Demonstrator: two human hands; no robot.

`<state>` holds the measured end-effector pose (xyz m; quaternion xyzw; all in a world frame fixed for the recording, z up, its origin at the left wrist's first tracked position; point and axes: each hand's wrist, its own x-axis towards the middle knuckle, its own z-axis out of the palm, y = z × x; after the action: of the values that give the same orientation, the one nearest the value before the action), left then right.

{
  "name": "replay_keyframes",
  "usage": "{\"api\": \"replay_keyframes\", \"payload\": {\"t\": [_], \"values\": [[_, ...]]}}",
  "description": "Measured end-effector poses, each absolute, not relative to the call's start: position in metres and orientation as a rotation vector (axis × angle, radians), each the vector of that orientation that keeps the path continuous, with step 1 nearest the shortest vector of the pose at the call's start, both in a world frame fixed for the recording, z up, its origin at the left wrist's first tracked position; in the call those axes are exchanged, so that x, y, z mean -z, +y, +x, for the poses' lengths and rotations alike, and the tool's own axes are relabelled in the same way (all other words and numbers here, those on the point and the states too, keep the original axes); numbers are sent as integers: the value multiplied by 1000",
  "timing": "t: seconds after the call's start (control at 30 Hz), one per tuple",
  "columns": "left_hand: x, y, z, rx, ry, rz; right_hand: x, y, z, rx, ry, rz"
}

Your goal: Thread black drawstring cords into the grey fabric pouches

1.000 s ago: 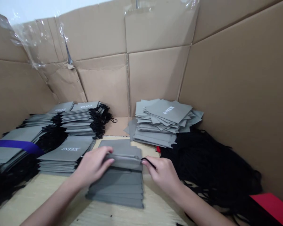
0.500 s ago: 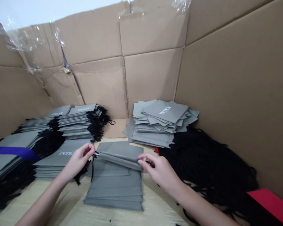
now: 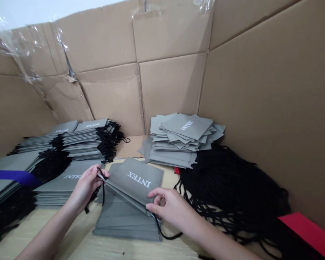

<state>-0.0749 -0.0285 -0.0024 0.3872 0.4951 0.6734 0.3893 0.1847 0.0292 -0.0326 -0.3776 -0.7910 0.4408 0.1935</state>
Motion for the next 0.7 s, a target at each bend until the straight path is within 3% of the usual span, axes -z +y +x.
{"api": "replay_keyframes", "payload": {"t": [0.13, 0.23, 0.7], "values": [[10, -26, -72, -1733, 1384, 1054, 17, 15, 188, -751, -2483, -1045], [11, -25, -70, -1714, 1473, 1089, 12, 11, 190, -581, -2588, -967], [21, -21, -73, -1742, 1431, 1240, 30, 31, 190, -921, -2381, -1026]]}}
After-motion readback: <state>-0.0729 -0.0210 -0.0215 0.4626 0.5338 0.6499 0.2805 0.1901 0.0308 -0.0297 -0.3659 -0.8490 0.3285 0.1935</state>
